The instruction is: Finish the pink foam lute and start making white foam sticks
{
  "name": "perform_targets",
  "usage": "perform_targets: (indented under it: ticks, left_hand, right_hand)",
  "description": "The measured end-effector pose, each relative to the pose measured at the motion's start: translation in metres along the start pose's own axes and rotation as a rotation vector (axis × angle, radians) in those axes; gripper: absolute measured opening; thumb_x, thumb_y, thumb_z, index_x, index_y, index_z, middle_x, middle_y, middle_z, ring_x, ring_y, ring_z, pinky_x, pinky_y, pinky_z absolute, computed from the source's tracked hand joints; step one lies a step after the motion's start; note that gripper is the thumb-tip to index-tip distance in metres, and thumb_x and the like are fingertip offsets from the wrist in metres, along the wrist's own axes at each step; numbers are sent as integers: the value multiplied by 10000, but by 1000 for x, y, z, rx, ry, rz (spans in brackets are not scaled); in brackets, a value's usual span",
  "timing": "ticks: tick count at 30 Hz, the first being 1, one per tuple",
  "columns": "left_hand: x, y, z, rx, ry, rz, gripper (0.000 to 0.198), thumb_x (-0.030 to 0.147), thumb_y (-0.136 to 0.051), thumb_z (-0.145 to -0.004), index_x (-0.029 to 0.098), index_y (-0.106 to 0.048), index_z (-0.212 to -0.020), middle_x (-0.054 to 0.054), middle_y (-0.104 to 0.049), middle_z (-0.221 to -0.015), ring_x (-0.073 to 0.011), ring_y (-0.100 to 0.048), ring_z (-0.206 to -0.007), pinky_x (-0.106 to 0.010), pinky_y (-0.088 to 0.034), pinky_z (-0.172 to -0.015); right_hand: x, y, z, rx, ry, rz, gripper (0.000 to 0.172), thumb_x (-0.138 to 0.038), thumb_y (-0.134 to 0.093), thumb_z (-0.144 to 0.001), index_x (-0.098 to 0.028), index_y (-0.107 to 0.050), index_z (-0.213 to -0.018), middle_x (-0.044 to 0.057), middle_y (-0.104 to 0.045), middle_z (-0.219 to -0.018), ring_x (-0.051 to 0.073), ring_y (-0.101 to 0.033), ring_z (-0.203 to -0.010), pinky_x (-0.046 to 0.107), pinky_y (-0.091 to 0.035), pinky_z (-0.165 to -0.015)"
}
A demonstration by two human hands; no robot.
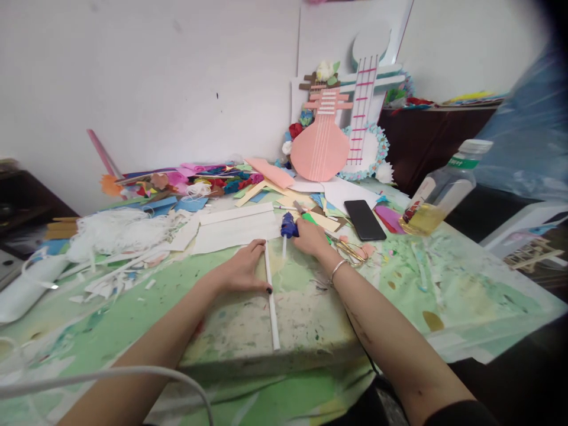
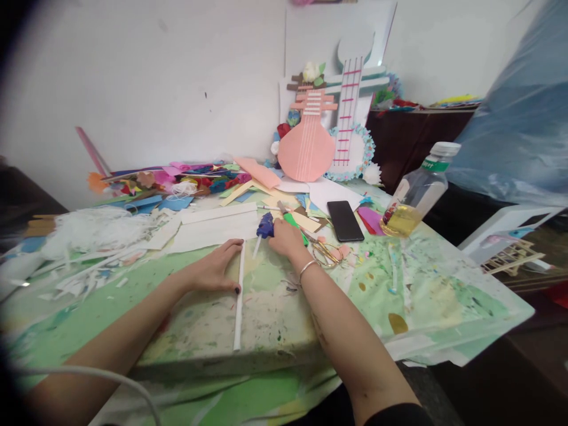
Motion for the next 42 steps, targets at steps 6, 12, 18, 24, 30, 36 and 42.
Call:
perform_targets:
  ticks: [6, 12, 18, 24, 30, 36, 42]
  left_hand:
    - [-1, 3, -1, 238, 215, -97, 350, 454, -493, -838, 146, -533, -999, -130, -563, -1041, -275, -518, -1003, -423, -405, -903]
    - [2, -6, -8, 200, 379, -193, 165, 284, -466, -825, 163, -549, -749, -114, -608, -852, -259, -547, -875, -405, -389, -839]
    - [6, -3, -8, 155, 428, -178, 200, 193, -423, -809, 170, -560, -666, -88, -638, -761, -217, -580, -768, -323, -406, -706]
    - [4, -3, -13, 162, 443, -252, 308, 258, -339, -872, 145, -588, -730, -145, -634, -775, -266, -596, -789, -352, -402, -693]
    - [5, -6, -21, 155, 436, -288, 259, 203, -359, -835, 149, -594, -740, -153, -647, -827, -273, -602, -841, -353, -415, -735]
    - [2, -6, -14, 110, 448, -239, 253, 178, -349, -822, 165, -554, -675, -131, -641, -765, -245, -596, -775, -334, -407, -683]
    - [0, 6, -10, -20, 317, -111, 200, 226, -360, -827, 185, -498, -688, -62, -615, -750, -176, -542, -680, -272, -393, -597]
  right_hand:
    - [1, -1, -1, 0, 4, -9, 324, -346, -515, -788, -162, -513, -1054, 132, -627, -1082, 298, -582, -998, 401, -457, -798]
    - [3, -2, -2, 2, -6, -24, 316, -329, -510, -787, -155, -514, -1051, 148, -625, -1079, 306, -578, -1019, 395, -452, -807]
    - [6, 0, -1, 27, -25, -60, 385, -318, -461, -805, -125, -469, -1138, 163, -620, -1098, 310, -590, -994, 395, -458, -797]
    - [8, 1, -2, 40, -41, -91, 440, -313, -459, -801, -117, -435, -1194, 161, -622, -1106, 311, -594, -990, 387, -463, -796]
    - [7, 2, -2, 44, -40, -108, 442, -324, -482, -795, -117, -445, -1185, 166, -625, -1101, 325, -593, -996, 393, -462, -798]
    - [9, 2, -1, 51, -43, -154, 403, -314, -495, -772, -128, -482, -1129, 162, -631, -1075, 327, -593, -983, 400, -460, -797]
    - [12, 4, -3, 72, -74, -263, 372, -280, -518, -742, -163, -500, -1094, 119, -637, -1051, 301, -597, -950, 367, -461, -758]
Point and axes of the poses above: each hand's wrist, its own z-axis away from the middle knuckle, its own y-axis out of the back of the hand, x = y × z, the point moved 6 cm from there along -z, towards the middle knuckle
